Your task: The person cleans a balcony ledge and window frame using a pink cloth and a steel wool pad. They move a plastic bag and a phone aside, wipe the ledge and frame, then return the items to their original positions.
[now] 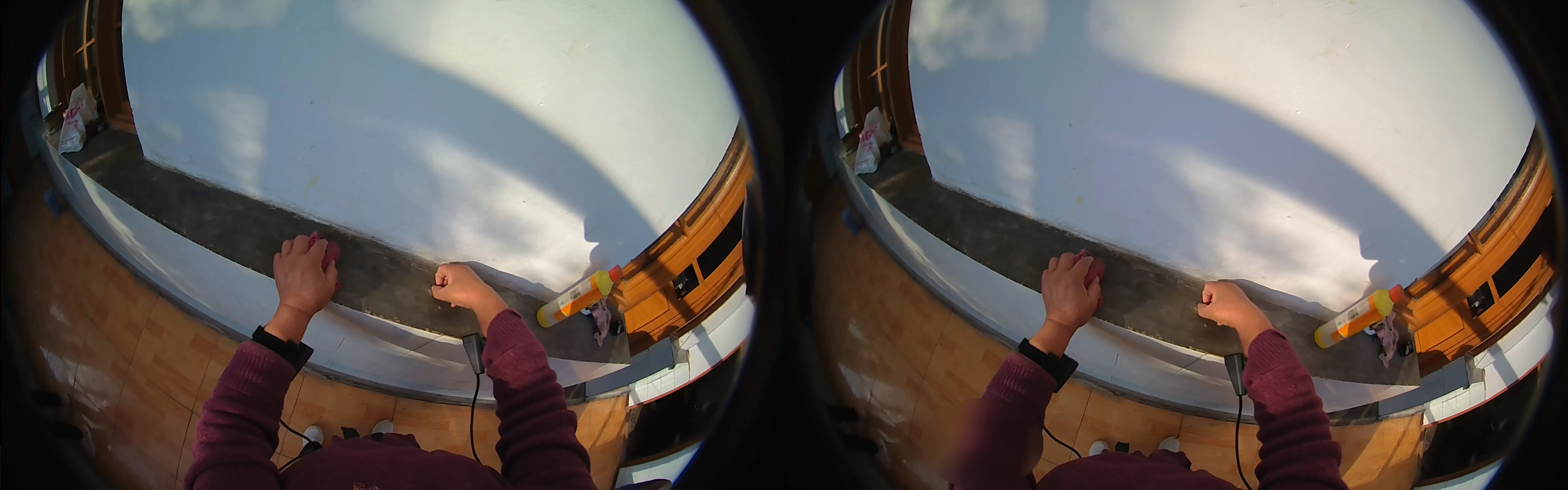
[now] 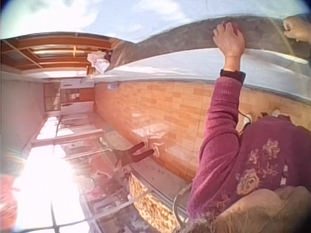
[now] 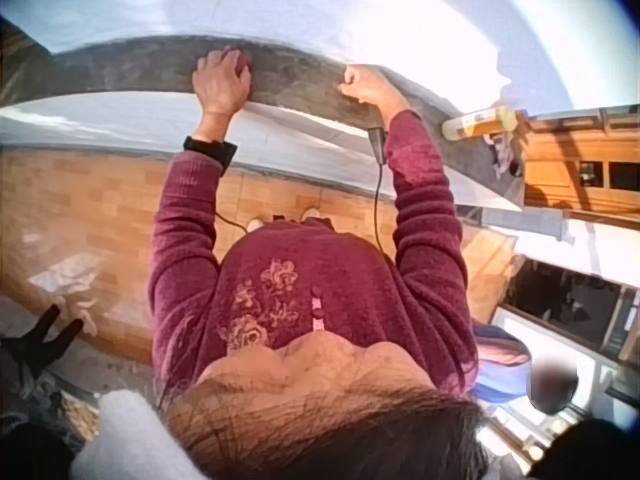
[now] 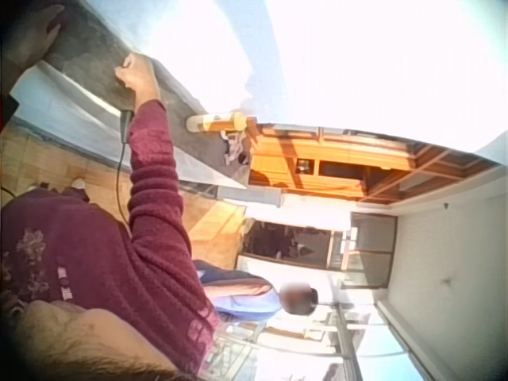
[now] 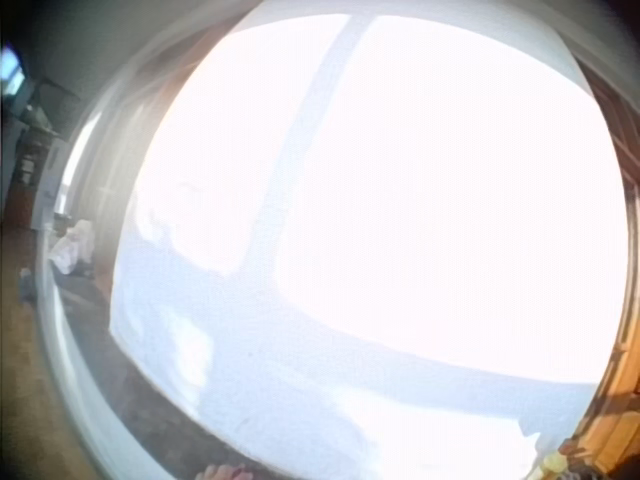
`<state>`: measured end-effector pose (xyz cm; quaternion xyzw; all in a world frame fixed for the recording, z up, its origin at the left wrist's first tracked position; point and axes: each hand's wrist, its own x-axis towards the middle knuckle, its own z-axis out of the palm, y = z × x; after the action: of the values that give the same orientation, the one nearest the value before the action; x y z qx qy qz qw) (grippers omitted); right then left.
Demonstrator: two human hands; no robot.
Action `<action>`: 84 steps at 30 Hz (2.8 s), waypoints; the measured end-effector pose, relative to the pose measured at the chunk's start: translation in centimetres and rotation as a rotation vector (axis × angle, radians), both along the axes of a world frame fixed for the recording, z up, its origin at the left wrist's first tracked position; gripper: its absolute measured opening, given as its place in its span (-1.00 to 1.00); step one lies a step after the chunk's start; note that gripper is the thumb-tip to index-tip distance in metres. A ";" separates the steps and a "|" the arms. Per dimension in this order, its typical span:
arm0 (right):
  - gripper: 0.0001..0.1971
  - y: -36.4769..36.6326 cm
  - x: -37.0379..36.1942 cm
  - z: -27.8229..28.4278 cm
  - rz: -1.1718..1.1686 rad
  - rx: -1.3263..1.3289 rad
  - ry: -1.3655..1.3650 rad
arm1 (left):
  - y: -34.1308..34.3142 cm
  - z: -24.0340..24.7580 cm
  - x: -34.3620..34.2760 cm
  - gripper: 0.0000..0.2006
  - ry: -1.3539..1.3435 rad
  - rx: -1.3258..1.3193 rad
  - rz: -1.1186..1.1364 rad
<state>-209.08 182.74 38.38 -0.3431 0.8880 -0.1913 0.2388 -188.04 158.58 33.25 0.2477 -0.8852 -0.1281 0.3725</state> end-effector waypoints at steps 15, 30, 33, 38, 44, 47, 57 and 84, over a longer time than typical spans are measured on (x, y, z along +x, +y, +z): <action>-0.81 0.2 -1.0 -0.9 0.008 -0.013 -0.024 | -0.1 -0.1 0.0 -0.66 -0.003 -0.001 0.006; -0.78 8.6 14.7 -2.2 0.474 -0.196 0.215 | -0.1 -1.0 0.1 -0.57 0.004 -0.026 0.004; -0.73 13.9 13.6 -1.6 0.191 -0.302 0.361 | -0.2 -1.3 0.0 -0.57 -0.001 -0.061 0.017; -0.73 21.8 8.9 -0.5 -0.620 -0.625 0.612 | 0.2 -1.3 -1.2 -0.58 -0.061 0.012 0.005; -0.32 26.7 -0.8 0.0 -0.785 -0.703 0.902 | 6.1 -0.8 -5.8 -0.55 -0.177 0.001 0.127; -0.26 26.6 -3.7 0.3 -0.715 -0.785 0.755 | 11.2 -0.3 -9.0 -0.50 -0.254 0.032 0.126; -0.35 26.8 -6.2 1.6 -0.525 -1.030 0.270 | 27.4 0.9 -16.7 -0.46 -0.357 0.102 0.094; -0.41 15.8 2.1 7.0 -0.088 -1.181 0.034 | 12.5 -0.2 -3.3 -0.73 0.021 -0.114 -0.141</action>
<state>-206.95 198.57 45.38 -0.3840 0.6481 -0.6575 -0.0149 -191.29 171.05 33.03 0.1616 -0.9024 -0.1058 0.3852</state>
